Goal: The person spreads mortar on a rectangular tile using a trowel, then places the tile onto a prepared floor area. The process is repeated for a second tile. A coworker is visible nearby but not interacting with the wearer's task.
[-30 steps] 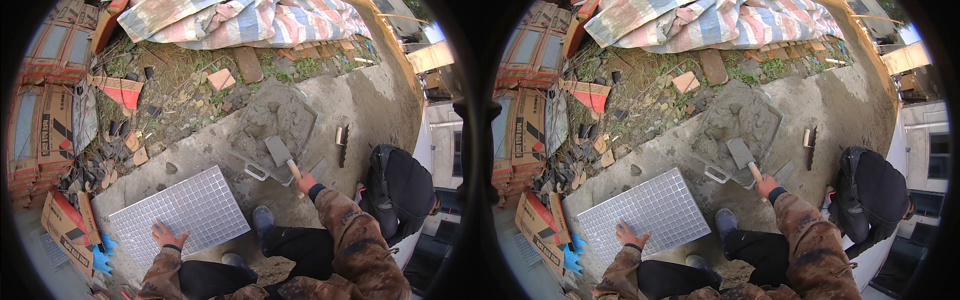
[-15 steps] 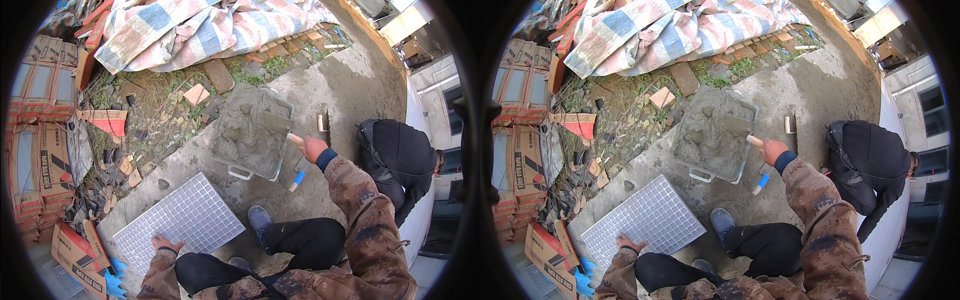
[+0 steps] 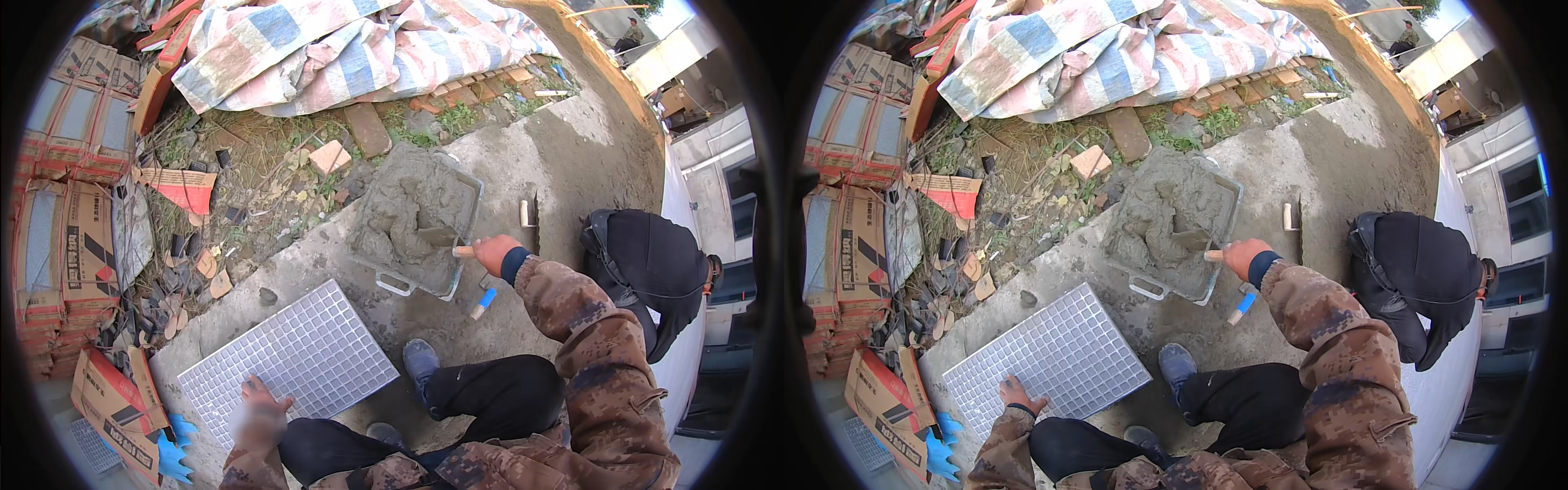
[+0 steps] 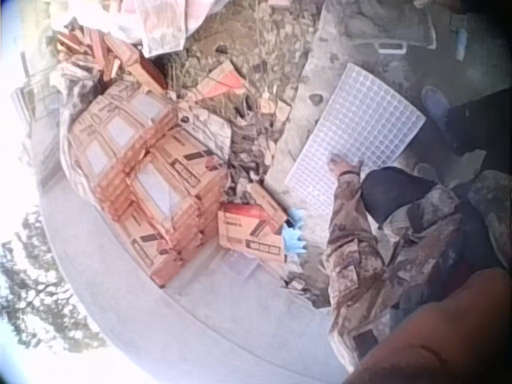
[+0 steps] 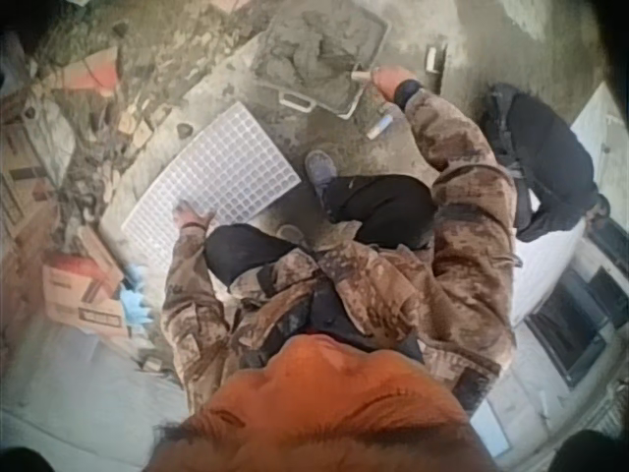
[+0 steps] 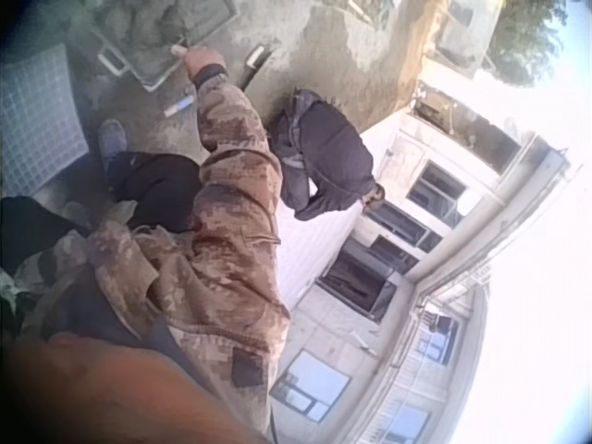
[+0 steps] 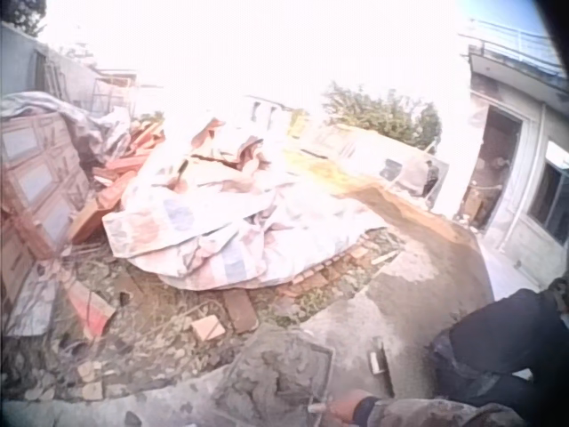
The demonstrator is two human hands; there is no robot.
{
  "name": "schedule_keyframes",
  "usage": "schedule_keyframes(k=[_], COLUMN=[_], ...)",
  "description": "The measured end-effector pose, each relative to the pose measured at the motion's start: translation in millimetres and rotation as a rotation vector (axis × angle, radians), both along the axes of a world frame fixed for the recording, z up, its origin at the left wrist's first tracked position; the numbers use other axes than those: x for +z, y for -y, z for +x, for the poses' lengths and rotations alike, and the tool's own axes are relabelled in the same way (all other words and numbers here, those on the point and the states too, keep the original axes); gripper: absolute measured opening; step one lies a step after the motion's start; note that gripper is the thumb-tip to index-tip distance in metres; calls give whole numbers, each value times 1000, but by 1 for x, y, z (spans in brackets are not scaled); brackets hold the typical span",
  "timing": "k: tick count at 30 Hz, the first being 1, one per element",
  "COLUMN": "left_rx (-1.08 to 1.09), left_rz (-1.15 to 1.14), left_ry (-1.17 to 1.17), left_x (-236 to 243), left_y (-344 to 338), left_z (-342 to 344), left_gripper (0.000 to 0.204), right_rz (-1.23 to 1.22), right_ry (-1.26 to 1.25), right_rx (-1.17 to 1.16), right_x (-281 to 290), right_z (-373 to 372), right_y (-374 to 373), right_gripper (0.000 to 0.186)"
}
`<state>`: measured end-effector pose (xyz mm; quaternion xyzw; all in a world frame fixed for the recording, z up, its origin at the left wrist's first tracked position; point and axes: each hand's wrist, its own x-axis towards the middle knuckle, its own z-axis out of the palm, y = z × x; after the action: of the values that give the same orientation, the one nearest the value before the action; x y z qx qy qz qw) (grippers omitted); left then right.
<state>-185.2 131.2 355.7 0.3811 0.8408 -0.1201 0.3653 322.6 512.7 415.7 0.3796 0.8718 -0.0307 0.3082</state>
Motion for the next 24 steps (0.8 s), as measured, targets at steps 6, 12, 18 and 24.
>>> schedule_keyframes(k=[6,12,18,24], left_rx=[-70,-66,-49,-60], left_rz=[-19,-12,45,72], left_ry=[-76,-58,-42,-69], left_x=[-19,-20,-22,-18], left_y=[9,8,16,15], left_z=[-5,-6,-9,-6], left_gripper=[133,130,126,125], right_rz=[351,74,107,-249], right_ry=[-132,-90,-144,-260], right_rx=[-37,-21,-291,-528], right_x=[-35,-32,-3,-42], right_z=[-43,-32,33,-4], right_y=[-14,43,30,50], right_gripper=[17,20,20,29])
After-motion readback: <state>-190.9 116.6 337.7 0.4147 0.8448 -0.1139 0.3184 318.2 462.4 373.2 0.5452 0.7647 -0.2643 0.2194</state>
